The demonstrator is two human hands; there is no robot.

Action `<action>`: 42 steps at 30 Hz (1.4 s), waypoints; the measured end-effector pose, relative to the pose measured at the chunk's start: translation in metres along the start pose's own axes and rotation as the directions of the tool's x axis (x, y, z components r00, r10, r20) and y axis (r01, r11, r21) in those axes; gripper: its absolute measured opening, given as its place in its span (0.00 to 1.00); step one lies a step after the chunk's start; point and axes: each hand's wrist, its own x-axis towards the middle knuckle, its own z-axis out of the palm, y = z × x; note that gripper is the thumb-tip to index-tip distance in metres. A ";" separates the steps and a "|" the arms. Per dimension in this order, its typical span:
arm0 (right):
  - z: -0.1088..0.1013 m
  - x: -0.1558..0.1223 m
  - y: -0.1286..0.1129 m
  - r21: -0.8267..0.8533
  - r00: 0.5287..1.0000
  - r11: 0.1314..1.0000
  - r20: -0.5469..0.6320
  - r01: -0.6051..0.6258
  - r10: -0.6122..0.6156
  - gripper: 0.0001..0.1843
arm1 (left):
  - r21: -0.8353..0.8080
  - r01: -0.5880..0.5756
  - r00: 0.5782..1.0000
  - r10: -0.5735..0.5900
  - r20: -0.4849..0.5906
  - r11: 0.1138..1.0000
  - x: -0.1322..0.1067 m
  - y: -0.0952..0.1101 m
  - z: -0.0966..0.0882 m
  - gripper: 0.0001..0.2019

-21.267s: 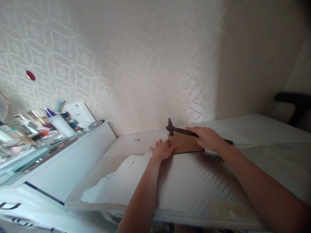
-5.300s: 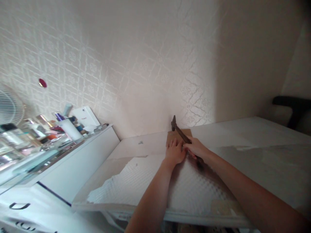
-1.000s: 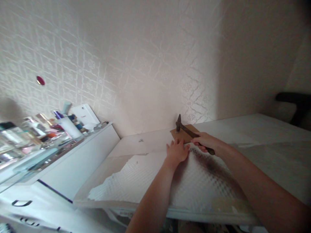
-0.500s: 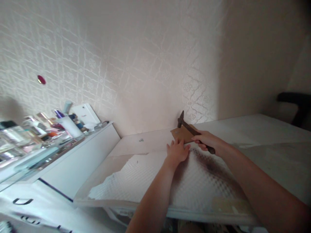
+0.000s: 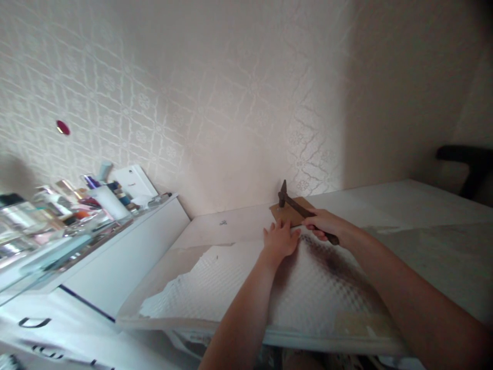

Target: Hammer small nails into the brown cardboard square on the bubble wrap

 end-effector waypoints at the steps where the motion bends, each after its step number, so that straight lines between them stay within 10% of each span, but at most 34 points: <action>1: 0.000 -0.001 -0.001 0.010 1.000 1.000 -0.003 0.002 -0.002 0.08 | -0.001 0.000 1.000 0.000 0.000 1.000 0.000 0.000 0.000 0.29; 21: -0.003 -0.007 -0.005 -0.291 0.999 0.955 0.016 0.052 -0.050 0.19 | 0.014 -0.005 1.000 0.005 0.011 1.000 -0.002 0.001 -0.002 0.29; 42: 0.001 -0.001 -0.002 -0.236 0.993 0.966 -0.029 0.105 -0.115 0.22 | 0.010 -0.004 1.000 0.004 0.013 1.000 0.000 0.000 -0.001 0.28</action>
